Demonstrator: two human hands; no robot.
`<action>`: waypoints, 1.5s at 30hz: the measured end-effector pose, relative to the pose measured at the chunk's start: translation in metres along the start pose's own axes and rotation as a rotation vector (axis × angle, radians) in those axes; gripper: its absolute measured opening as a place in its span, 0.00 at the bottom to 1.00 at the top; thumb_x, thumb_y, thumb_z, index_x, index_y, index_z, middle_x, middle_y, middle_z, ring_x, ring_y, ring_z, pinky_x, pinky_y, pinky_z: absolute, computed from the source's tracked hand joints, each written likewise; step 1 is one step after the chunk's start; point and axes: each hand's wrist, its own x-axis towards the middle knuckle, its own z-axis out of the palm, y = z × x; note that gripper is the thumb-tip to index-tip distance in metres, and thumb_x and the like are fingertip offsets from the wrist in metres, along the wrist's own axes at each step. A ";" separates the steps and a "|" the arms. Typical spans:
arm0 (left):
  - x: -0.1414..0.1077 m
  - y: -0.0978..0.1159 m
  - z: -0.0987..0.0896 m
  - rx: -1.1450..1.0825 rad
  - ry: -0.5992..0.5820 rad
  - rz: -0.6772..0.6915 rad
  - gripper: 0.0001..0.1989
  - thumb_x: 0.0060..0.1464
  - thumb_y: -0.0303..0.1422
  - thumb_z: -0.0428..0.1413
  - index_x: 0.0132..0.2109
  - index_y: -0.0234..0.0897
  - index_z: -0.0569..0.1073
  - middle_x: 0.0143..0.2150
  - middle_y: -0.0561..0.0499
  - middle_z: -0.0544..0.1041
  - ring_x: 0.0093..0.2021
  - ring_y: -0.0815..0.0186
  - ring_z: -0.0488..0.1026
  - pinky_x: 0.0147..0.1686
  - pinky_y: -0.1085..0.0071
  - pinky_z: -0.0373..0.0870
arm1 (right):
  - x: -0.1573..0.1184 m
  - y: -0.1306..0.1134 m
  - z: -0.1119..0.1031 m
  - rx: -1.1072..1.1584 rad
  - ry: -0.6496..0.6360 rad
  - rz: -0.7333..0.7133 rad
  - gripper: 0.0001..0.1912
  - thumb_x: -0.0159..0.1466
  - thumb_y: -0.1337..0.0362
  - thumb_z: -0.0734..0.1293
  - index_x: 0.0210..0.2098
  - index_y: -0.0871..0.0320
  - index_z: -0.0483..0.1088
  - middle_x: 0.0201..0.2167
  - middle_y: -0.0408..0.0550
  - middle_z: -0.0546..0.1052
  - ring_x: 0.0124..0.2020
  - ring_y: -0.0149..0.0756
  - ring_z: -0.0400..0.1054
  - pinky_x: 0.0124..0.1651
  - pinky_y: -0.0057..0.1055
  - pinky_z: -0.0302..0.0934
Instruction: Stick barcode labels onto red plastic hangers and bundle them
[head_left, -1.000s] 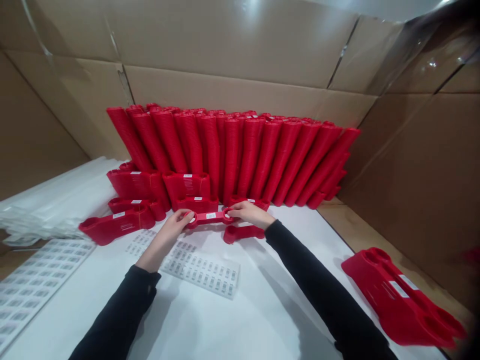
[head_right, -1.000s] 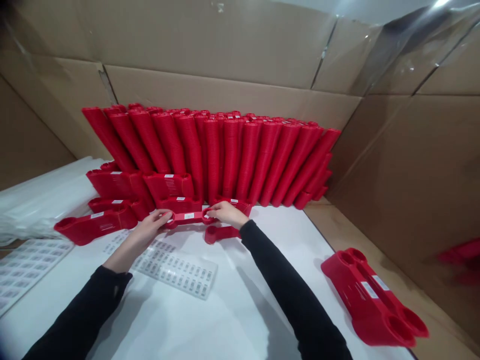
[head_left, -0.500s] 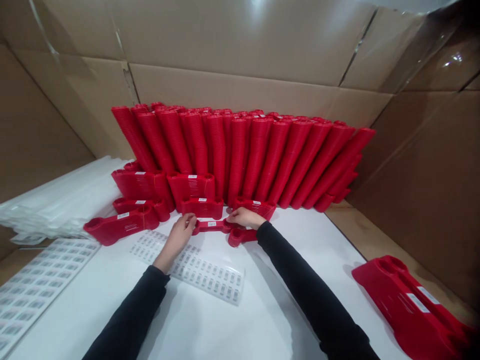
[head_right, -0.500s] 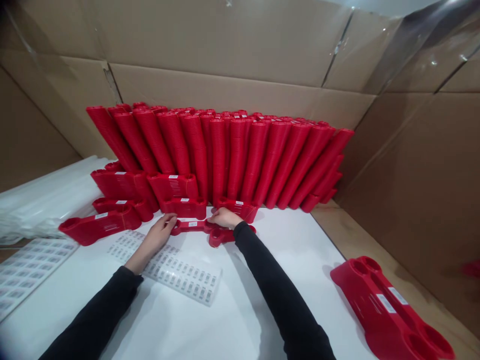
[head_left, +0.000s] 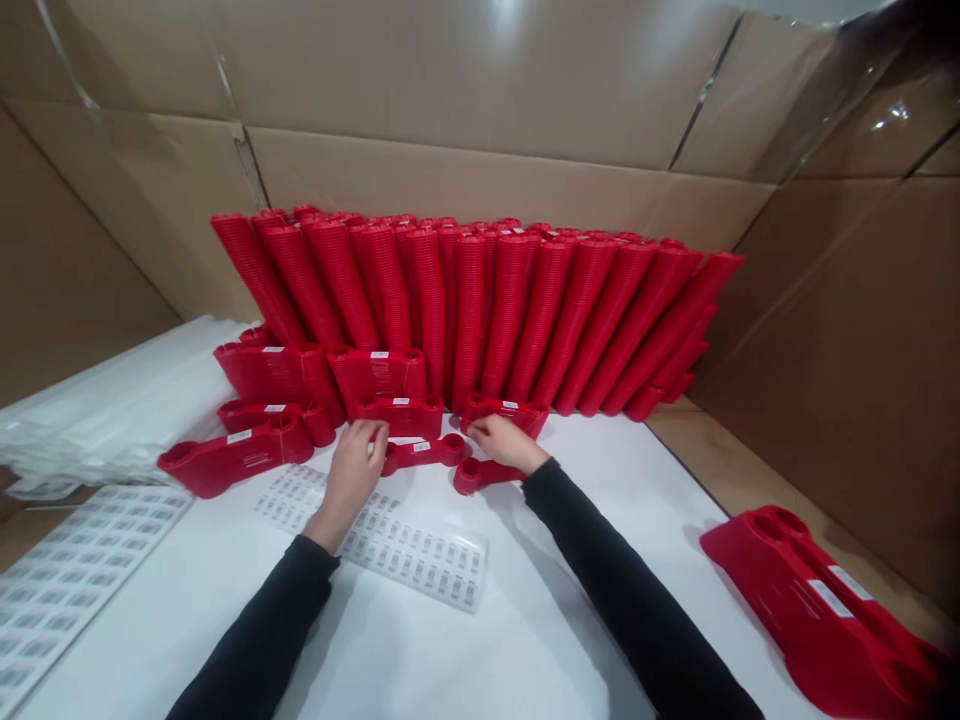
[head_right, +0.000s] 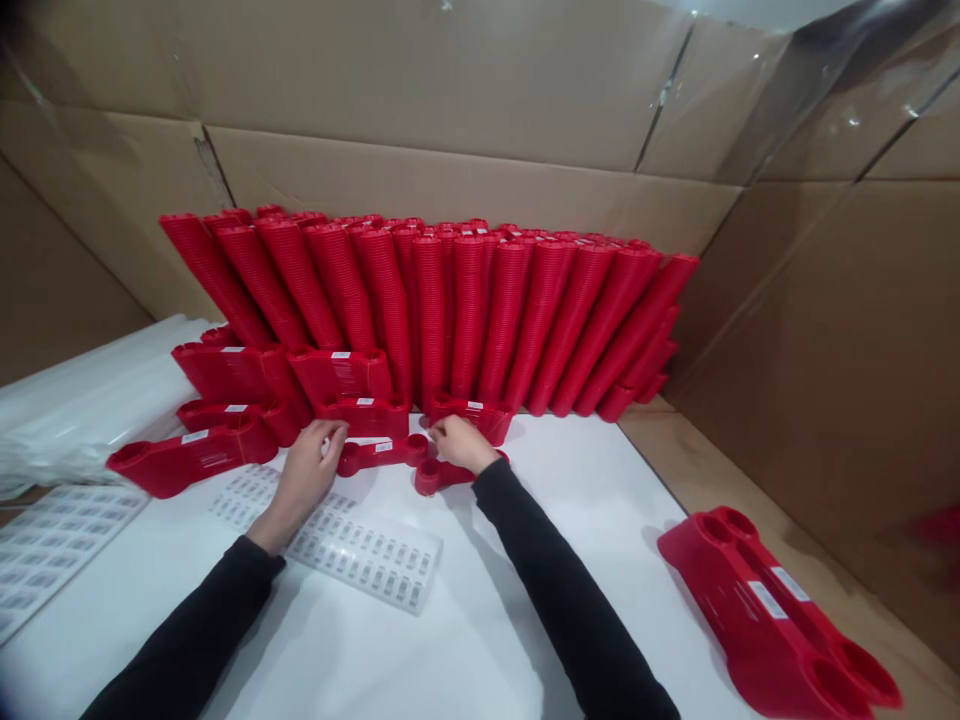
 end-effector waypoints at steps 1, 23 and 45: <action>-0.003 0.009 -0.001 -0.015 -0.001 0.033 0.15 0.57 0.37 0.42 0.42 0.35 0.69 0.43 0.43 0.71 0.47 0.57 0.66 0.50 0.59 0.59 | -0.008 0.002 -0.005 -0.048 -0.031 -0.020 0.09 0.60 0.64 0.61 0.32 0.61 0.72 0.32 0.48 0.75 0.34 0.34 0.67 0.35 0.26 0.57; -0.026 0.050 0.067 -0.298 -0.411 -0.028 0.16 0.51 0.34 0.51 0.48 0.36 0.64 0.28 0.53 0.70 0.30 0.64 0.70 0.31 0.69 0.66 | -0.051 0.031 -0.029 -0.174 -0.194 0.018 0.01 0.48 0.69 0.64 0.23 0.60 0.66 0.18 0.42 0.71 0.19 0.28 0.64 0.19 0.21 0.52; -0.015 0.090 0.015 -0.405 -0.280 0.289 0.20 0.49 0.36 0.56 0.51 0.43 0.68 0.51 0.47 0.71 0.50 0.59 0.68 0.52 0.61 0.64 | -0.069 -0.018 -0.007 0.205 -0.157 -0.271 0.08 0.54 0.61 0.65 0.25 0.61 0.65 0.21 0.38 0.65 0.24 0.27 0.58 0.27 0.23 0.55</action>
